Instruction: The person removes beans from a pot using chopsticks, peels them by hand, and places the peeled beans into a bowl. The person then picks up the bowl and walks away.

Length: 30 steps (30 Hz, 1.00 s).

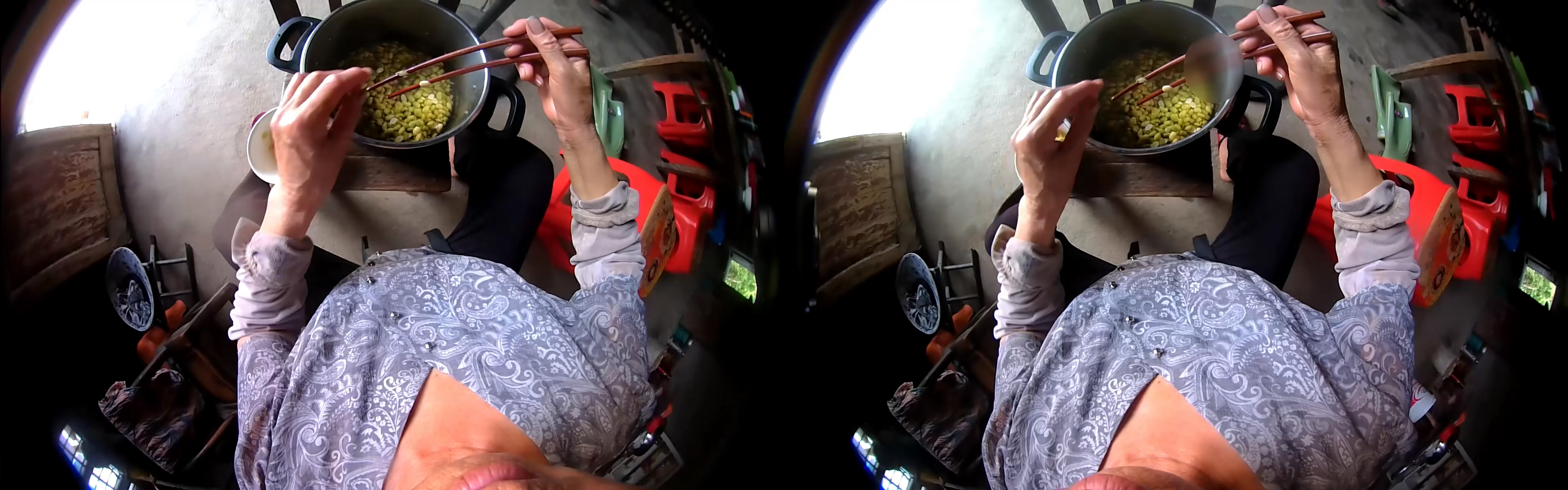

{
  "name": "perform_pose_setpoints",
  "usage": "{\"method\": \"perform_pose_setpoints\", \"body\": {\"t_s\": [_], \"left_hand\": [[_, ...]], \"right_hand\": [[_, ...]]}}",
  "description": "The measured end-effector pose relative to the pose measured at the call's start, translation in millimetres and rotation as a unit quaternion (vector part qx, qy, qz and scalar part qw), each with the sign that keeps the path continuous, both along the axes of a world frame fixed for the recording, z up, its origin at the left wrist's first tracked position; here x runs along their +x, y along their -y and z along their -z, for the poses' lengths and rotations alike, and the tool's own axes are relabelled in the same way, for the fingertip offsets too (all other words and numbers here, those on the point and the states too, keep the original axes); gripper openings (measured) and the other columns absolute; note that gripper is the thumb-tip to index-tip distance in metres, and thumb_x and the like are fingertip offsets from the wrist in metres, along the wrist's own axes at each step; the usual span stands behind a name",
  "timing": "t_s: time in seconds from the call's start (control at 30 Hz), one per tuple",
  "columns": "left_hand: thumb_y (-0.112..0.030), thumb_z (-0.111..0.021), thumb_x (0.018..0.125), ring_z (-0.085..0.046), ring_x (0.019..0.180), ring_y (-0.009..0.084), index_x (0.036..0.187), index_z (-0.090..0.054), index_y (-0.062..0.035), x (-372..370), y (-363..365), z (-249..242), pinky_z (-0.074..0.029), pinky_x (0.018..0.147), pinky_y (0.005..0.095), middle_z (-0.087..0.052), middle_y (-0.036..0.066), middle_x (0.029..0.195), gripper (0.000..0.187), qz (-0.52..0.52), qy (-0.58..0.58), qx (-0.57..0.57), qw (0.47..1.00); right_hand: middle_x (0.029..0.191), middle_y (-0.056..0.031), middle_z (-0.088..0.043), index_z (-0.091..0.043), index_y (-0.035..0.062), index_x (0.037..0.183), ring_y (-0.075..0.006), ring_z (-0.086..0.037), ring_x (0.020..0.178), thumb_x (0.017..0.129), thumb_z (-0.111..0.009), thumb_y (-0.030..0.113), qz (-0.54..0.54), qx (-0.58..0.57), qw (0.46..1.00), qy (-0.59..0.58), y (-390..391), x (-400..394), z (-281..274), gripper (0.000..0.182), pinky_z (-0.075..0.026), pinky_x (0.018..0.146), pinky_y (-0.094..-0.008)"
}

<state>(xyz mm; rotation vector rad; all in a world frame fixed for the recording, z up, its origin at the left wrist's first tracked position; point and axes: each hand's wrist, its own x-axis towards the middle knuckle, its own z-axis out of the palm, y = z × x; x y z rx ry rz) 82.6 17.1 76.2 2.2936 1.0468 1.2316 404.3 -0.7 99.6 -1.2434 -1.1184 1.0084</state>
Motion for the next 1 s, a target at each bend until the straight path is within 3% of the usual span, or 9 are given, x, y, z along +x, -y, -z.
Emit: {"method": "perform_pose_setpoints", "body": {"t_s": [0.1, 0.23, 0.5, 0.6, 0.63, 0.67, 0.77, 0.87, 1.0], "left_hand": [[-0.023, -0.075, 0.092, -0.061, 0.112, 0.0267, 0.127, -0.065, -0.0129, 25.2, -16.6, -1.0, -0.045, 0.093, 0.0396, -0.069, 0.005, 0.114, 0.038, 0.023, -0.102, 0.107, 0.989], [-0.024, -0.068, 0.096, -0.057, 0.093, 0.0263, 0.108, -0.062, -0.0115, 46.6, -20.6, 4.9, -0.041, 0.086, 0.0445, -0.060, 0.005, 0.094, 0.019, 0.030, -0.167, 0.155, 0.973], [-0.017, -0.066, 0.095, -0.061, 0.095, 0.0305, 0.099, -0.063, -0.0075, -64.2, -10.4, -8.2, -0.044, 0.088, 0.0438, -0.065, 0.009, 0.096, 0.010, -0.130, -0.251, 0.061, 0.957], [-0.032, -0.068, 0.097, -0.059, 0.116, 0.0311, 0.112, -0.069, -0.0107, -97.6, -8.2, 81.7, -0.042, 0.101, 0.0486, -0.069, 0.008, 0.121, 0.027, -0.140, -0.364, -0.119, 0.913], [-0.042, -0.067, 0.097, -0.054, 0.129, 0.0306, 0.123, -0.070, -0.0148, -98.9, 1.2, 93.0, -0.037, 0.108, 0.0519, -0.066, 0.005, 0.133, 0.038, -0.146, -0.310, -0.090, 0.935], [-0.034, -0.068, 0.098, -0.055, 0.130, 0.0297, 0.131, -0.069, -0.0173, -93.7, 6.3, 83.0, -0.041, 0.107, 0.0481, -0.066, 0.005, 0.134, 0.037, -0.180, -0.334, -0.007, 0.925], [-0.013, -0.068, 0.097, -0.067, 0.107, 0.0295, 0.126, -0.071, -0.0142, -88.7, 11.3, 69.9, -0.052, 0.093, 0.0416, -0.071, 0.009, 0.122, 0.030, -0.188, -0.162, -0.073, 0.966], [-0.014, -0.069, 0.097, -0.068, 0.099, 0.0306, 0.121, -0.074, -0.0121, -97.4, 11.6, 83.3, -0.053, 0.092, 0.0427, -0.072, 0.010, 0.117, 0.024, -0.152, -0.170, -0.077, 0.971], [-0.012, -0.070, 0.096, -0.070, 0.097, 0.0293, 0.117, -0.075, -0.0096, -80.4, 15.5, 77.6, -0.055, 0.091, 0.0421, -0.073, 0.013, 0.109, 0.021, -0.183, -0.159, -0.053, 0.969]], "right_hand": [[0.080, -0.0049, -0.071, -0.074, 0.0015, 0.105, -0.0059, -0.058, 0.060, 0.106, -0.061, 0.035, 0.013, 0.017, 1.000, 0.001, 7.1, -4.5, -7.7, 0.036, -0.038, 0.051, -0.0167], [0.080, -0.0049, -0.071, -0.074, 0.0009, 0.106, -0.0068, -0.058, 0.061, 0.106, -0.060, 0.037, 0.006, 0.027, 1.000, 0.005, 16.1, -17.3, -18.0, 0.038, -0.037, 0.051, -0.0174], [0.072, -0.0076, -0.068, -0.069, 0.0019, 0.089, -0.0091, -0.060, 0.056, 0.104, -0.061, 0.028, 0.134, 0.072, 0.986, -0.065, 7.7, 21.1, -30.4, 0.031, -0.045, 0.047, -0.0199], [0.080, -0.0037, -0.068, -0.073, 0.0010, 0.104, -0.0050, -0.058, 0.062, 0.107, -0.060, 0.027, -0.084, -0.007, 0.990, 0.111, -4.9, 0.4, 24.4, 0.029, -0.039, 0.051, -0.0180], [0.079, -0.0028, -0.067, -0.073, 0.0007, 0.103, -0.0040, -0.058, 0.063, 0.107, -0.059, 0.023, -0.073, 0.001, 0.989, 0.127, -3.2, -5.2, 22.3, 0.027, -0.039, 0.052, -0.0181], [0.079, -0.0028, -0.067, -0.073, 0.0006, 0.103, -0.0042, -0.058, 0.063, 0.107, -0.059, 0.024, -0.050, 0.032, 0.982, 0.182, -2.5, -7.2, 9.5, 0.027, -0.041, 0.053, -0.0180], [0.081, -0.0029, -0.067, -0.074, 0.0010, 0.103, -0.0046, -0.056, 0.062, 0.107, -0.059, 0.023, -0.057, 0.039, 0.969, 0.238, -0.3, -9.8, 0.3, 0.027, -0.044, 0.058, -0.0177], [0.074, -0.0064, -0.070, -0.071, 0.0003, 0.092, -0.0070, -0.060, 0.059, 0.103, -0.063, 0.020, 0.004, 0.063, 0.987, 0.150, -5.1, -15.5, 0.2, 0.024, -0.046, 0.050, -0.0198], [0.084, -0.0014, -0.067, -0.073, 0.0011, 0.101, -0.0058, -0.055, 0.063, 0.106, -0.062, 0.021, -0.183, 0.026, 0.970, 0.158, -0.9, -37.3, -16.8, 0.024, -0.044, 0.057, -0.0199]]}}
